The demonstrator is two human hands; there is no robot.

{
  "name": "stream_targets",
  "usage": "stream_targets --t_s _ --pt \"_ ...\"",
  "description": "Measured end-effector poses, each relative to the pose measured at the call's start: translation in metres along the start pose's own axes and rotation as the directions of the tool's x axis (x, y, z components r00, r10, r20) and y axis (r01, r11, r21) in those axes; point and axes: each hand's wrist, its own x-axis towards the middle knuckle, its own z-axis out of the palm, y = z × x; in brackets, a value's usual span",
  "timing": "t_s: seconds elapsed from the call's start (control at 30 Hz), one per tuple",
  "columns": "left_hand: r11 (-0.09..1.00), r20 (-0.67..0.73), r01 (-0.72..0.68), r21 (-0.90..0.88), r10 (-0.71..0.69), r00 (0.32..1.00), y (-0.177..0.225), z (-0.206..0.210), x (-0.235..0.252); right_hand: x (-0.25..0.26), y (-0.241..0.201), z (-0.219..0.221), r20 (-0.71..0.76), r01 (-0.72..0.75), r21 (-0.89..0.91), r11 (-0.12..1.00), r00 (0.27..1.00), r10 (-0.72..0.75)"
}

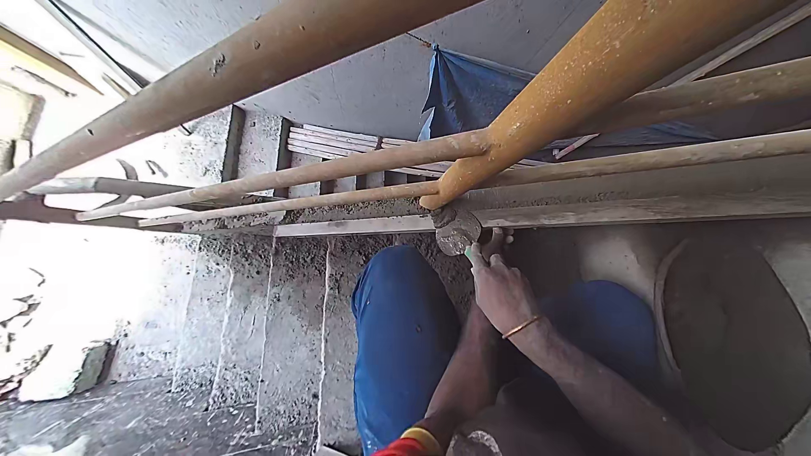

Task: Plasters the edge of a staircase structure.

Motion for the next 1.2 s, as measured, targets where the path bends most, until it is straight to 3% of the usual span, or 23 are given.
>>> stream_targets --t_s 0.07,0.1,0.17,0.23,0.27,0.3,0.33,0.43,0.47,0.57,0.67,0.7,0.73,0.77,0.87,0.93,1.0,1.07,1.2 --pt "0.974 0.010 -0.197 -0.115 0.199 0.980 -0.066 0.003 0.071 -0.002 0.012 0.013 -0.026 0.014 0.081 0.997 1.000 -0.012" --pt "0.956 0.006 -0.231 -0.179 0.235 0.972 -0.085 0.007 0.091 -0.004 0.020 0.023 -0.084 0.034 0.123 0.992 0.996 -0.024" --pt "0.969 -0.081 -0.197 -0.153 0.186 0.979 -0.082 0.020 0.084 -0.011 0.038 0.049 -0.295 0.140 0.242 0.960 0.953 -0.064" --pt "0.992 -0.080 -0.104 0.067 0.110 0.991 -0.063 0.019 0.038 -0.028 0.057 0.060 -0.456 0.251 0.383 0.889 0.889 -0.054" --pt "0.963 0.111 -0.212 0.163 0.196 0.974 -0.072 -0.006 0.026 -0.040 0.068 0.061 -0.488 0.282 0.463 0.840 0.873 -0.024" --pt "0.843 0.375 -0.467 0.268 0.356 0.856 -0.094 -0.042 0.029 -0.056 0.080 0.059 -0.504 0.307 0.544 0.781 0.864 0.011" --pt "0.767 0.454 -0.561 0.310 0.399 0.797 -0.102 -0.058 0.032 -0.075 0.094 0.055 -0.512 0.344 0.637 0.690 0.858 0.045" --pt "0.910 0.056 -0.413 -0.020 0.414 0.909 -0.104 -0.006 0.103 -0.134 0.145 0.036 -0.535 0.480 0.821 0.307 0.836 0.124" --pt "0.918 0.023 -0.376 -0.124 0.382 0.924 -0.106 0.003 0.122 -0.156 0.163 0.031 -0.521 0.493 0.849 0.189 0.840 0.151" --pt "0.918 0.034 -0.341 -0.204 0.355 0.934 -0.110 0.005 0.134 -0.207 0.219 0.041 -0.427 0.477 0.866 -0.149 0.862 0.273" --pt "0.917 0.033 -0.327 -0.229 0.343 0.939 -0.112 0.006 0.131 -0.222 0.279 0.102 -0.276 0.426 0.740 -0.520 0.898 0.344" --pt "0.917 0.032 -0.323 -0.233 0.339 0.940 -0.112 0.004 0.131 -0.223 0.288 0.114 -0.177 0.368 0.709 -0.601 0.918 0.354" --pt "0.917 0.033 -0.322 -0.237 0.339 0.940 -0.110 0.002 0.134 -0.220 0.291 0.116 -0.099 0.312 0.727 -0.612 0.929 0.356" --pt "0.916 0.035 -0.321 -0.241 0.339 0.940 -0.108 0.001 0.136 -0.215 0.289 0.108 -0.060 0.261 0.820 -0.509 0.924 0.378" --pt "0.921 0.044 -0.315 -0.228 0.333 0.942 -0.110 -0.001 0.136 -0.193 0.249 0.062 -0.214 0.182 0.976 0.117 0.892 0.397" --pt "0.922 0.053 -0.318 -0.222 0.337 0.940 -0.112 0.000 0.138 -0.158 0.218 0.042 -0.313 0.151 0.874 0.462 0.902 0.298" --pt "0.921 0.044 -0.321 -0.220 0.338 0.940 -0.114 0.000 0.138 -0.121 0.189 0.031 -0.277 0.053 0.690 0.722 0.941 0.196" --pt "0.920 0.034 -0.330 -0.209 0.344 0.938 -0.112 0.001 0.138 -0.092 0.158 0.014 -0.231 0.015 0.490 0.872 0.966 0.113" --pt "0.904 0.012 -0.401 -0.145 0.407 0.913 -0.118 -0.002 0.143 -0.051 0.097 -0.007 -0.127 -0.105 0.316 0.943 0.980 0.151"
